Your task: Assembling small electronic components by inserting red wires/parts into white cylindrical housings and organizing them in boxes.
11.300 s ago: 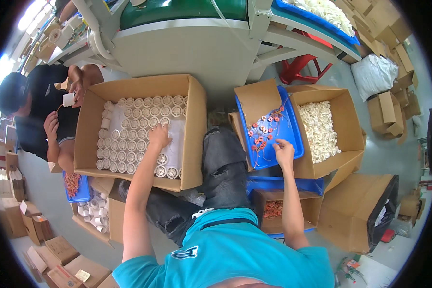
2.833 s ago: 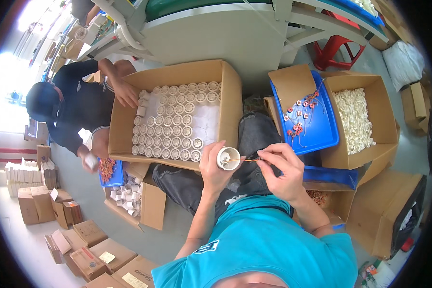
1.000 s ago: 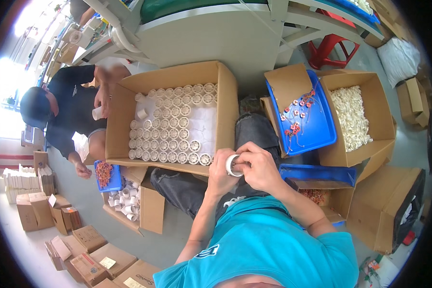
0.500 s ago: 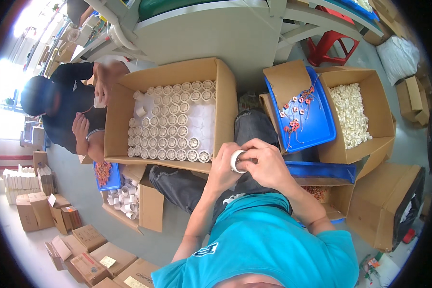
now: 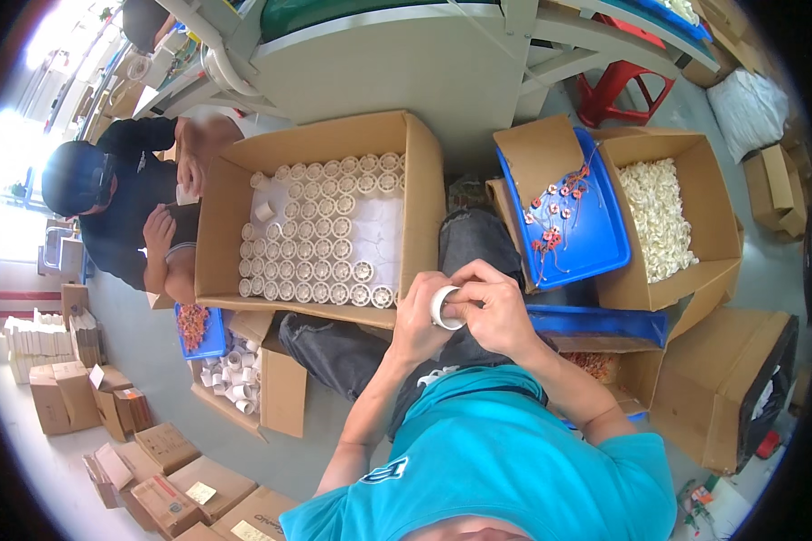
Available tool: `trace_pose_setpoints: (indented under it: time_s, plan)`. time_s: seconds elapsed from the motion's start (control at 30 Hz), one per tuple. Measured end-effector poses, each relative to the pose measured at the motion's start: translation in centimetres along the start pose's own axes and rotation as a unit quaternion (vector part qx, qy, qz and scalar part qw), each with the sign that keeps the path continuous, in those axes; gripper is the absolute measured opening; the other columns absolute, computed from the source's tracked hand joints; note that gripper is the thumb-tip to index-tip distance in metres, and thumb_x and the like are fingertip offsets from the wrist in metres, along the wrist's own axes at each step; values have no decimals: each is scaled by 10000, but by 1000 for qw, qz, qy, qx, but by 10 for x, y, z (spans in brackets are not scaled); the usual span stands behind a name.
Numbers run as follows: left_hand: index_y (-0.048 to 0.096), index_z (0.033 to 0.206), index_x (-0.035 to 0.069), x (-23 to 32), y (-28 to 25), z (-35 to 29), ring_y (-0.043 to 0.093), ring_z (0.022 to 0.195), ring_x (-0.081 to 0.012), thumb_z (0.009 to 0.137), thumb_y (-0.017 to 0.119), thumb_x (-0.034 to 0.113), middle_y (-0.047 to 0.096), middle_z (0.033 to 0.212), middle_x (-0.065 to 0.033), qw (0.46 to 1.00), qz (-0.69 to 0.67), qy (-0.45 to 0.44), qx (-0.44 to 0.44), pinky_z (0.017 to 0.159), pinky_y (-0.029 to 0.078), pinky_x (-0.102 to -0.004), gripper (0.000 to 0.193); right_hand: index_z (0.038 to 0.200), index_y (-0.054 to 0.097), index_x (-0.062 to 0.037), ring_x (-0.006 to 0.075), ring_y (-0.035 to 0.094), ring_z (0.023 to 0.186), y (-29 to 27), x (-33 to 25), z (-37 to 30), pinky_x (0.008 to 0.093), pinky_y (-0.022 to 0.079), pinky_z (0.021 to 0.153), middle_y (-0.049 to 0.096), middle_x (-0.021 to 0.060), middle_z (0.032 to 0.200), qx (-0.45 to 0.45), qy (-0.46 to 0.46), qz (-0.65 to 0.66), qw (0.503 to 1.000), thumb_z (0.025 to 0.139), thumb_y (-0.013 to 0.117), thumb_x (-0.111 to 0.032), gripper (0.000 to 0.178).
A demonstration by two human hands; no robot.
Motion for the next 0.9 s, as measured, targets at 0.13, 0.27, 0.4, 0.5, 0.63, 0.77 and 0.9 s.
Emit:
trace_pose_setpoints:
  time_s: [0.13,0.27,0.4,0.5,0.63,0.77,0.9]
  plan:
    - [563,1045,18,0,-2,8,657,818,-346,650,805,-14,614,974,-158,1000,-4,10,-10,659,545,-392,465,838,748,8,209,659,801,-3,-3,2,322,522,714,638,92,936,-1,-3,-9,1000,716,761,35,126]
    - [570,1028,31,-9,5,20,666,838,-345,672,814,14,622,971,-150,998,-35,-10,-60,669,547,-391,432,896,754,-15,226,661,817,-11,7,8,326,527,715,643,99,950,8,0,-44,999,739,755,-3,158]
    - [529,1101,28,-32,0,36,674,884,-350,675,848,77,645,1014,-153,981,-22,-133,-140,714,545,-399,535,1031,743,-47,206,663,849,-25,7,23,295,533,708,661,108,1023,19,11,-4,1000,787,751,-48,244]
    - [565,1083,45,-38,-35,83,582,1061,-334,651,880,135,586,1191,-172,996,78,4,-54,925,465,-414,542,1079,718,-3,159,651,871,-58,29,28,269,531,716,669,116,1057,122,14,3,992,826,723,-37,256]
    - [599,1145,39,-81,-91,157,579,1068,-300,650,897,175,611,1130,-149,990,119,31,70,920,468,-412,594,1073,720,1,243,674,886,-129,119,27,320,530,782,686,163,1012,239,94,-150,955,831,708,-66,251]
    - [559,1241,29,-116,-122,264,587,1026,-324,686,873,225,636,1125,-153,964,122,36,233,914,473,-423,667,1073,715,11,379,660,949,-176,204,11,434,515,837,676,243,1011,287,134,-308,897,840,680,-108,265]
    - [533,1285,21,-134,-152,364,580,1029,-353,723,844,264,629,1139,-181,940,186,53,282,921,471,-436,686,1095,706,1,435,626,902,-177,215,21,481,494,823,637,288,969,282,138,-396,863,850,679,-155,292]
Point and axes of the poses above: each hand's wrist, its own z-axis towards the middle knuckle, its own y-axis out of the palm, x = y × z, the point moved 4 cm from there along z, towards the middle knuckle
